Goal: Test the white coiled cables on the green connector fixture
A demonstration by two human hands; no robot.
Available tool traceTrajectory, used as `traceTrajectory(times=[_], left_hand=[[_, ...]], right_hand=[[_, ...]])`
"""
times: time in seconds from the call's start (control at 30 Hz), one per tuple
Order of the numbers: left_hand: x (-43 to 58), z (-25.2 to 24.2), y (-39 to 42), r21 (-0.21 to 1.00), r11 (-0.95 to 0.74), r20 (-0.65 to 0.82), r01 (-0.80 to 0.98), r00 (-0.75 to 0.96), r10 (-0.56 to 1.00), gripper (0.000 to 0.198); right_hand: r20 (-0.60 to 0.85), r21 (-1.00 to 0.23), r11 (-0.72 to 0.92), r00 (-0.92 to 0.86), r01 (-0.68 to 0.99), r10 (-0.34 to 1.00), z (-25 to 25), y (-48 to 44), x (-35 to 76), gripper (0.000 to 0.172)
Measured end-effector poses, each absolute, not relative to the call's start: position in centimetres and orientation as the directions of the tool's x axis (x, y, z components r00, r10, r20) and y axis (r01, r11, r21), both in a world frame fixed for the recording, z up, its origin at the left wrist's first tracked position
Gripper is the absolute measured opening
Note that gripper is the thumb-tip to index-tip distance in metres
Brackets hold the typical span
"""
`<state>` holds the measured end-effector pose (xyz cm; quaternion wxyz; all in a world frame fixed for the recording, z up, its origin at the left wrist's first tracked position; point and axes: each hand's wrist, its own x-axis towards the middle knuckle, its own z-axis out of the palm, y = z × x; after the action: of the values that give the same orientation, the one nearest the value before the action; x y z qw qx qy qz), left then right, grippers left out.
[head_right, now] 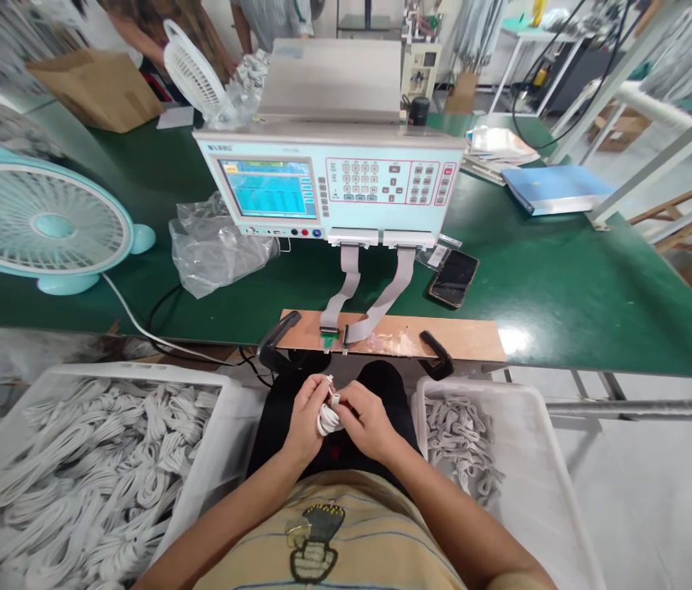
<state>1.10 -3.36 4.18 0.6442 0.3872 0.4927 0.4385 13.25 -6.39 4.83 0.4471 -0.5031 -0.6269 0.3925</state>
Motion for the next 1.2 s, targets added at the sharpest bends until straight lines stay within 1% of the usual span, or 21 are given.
traceTrajectory(times=[0.1,0.17,0.23,0.3,0.47,0.57,0.73,0.87,0.93,1.0,1.1,1.2], left_hand=[[1.2,3.3,-2.7,0.979,0.203,-0.196,-0.033,0.150,0.969,0.020],[1.2,2.6,-2.0,0.984,0.178,-0.178,0.012,0.128,0.976,0.021],[1.1,2.0,-1.5,0.979,0.205,-0.203,-0.011,0.100,0.974,0.023],[1.0,1.5,-1.1,0.968,0.242,-0.237,-0.060,0.090,0.967,0.026],[0.5,1.4,-0.5,0.942,0.300,-0.290,-0.148,0.088,0.953,0.029],[0.0,1.7,-0.1,0.936,0.320,-0.297,-0.145,0.162,0.941,0.029],[-1.2,2.5,0.9,0.955,0.296,-0.273,-0.031,0.305,0.912,0.029],[-1.9,2.9,1.9,0.972,0.229,-0.228,0.048,0.416,0.880,0.030],[-1.9,2.9,2.3,0.982,0.184,-0.188,0.049,0.418,0.889,0.028],[-1.6,2.8,2.4,0.988,0.146,-0.155,0.051,0.381,0.912,0.027],[-0.9,2.5,2.4,0.987,0.149,-0.161,0.062,0.304,0.939,0.028],[-0.5,2.3,2.3,0.983,0.175,-0.185,0.060,0.255,0.949,0.029]], right_hand=[[0.035,-0.988,0.017,0.117,0.152,0.992,4.3,-5.2,13.3,0.020],[-0.057,-0.997,-0.064,0.187,0.032,0.981,3.7,-4.2,13.3,0.021],[-0.126,-0.992,-0.119,0.206,-0.050,0.970,3.0,-3.2,13.2,0.022],[-0.171,-0.984,-0.156,0.219,-0.086,0.961,2.5,-2.5,13.0,0.023],[-0.200,-0.978,-0.177,0.252,-0.111,0.947,2.3,-1.8,12.6,0.025],[-0.188,-0.980,-0.162,0.259,-0.117,0.948,2.7,-1.8,12.6,0.024],[-0.245,-0.965,-0.210,0.258,-0.156,0.935,3.2,-1.6,12.7,0.023],[-0.368,-0.894,-0.281,0.214,-0.348,0.905,3.2,-1.0,12.7,0.024],[-0.407,-0.851,-0.299,0.181,-0.433,0.895,3.2,-0.8,12.7,0.024],[-0.406,-0.834,-0.304,0.140,-0.459,0.903,3.2,-0.7,12.9,0.023],[-0.381,-0.855,-0.312,0.095,-0.414,0.920,3.3,-0.6,13.3,0.023],[-0.374,-0.870,-0.317,0.086,-0.377,0.923,3.2,-0.6,13.6,0.025]])
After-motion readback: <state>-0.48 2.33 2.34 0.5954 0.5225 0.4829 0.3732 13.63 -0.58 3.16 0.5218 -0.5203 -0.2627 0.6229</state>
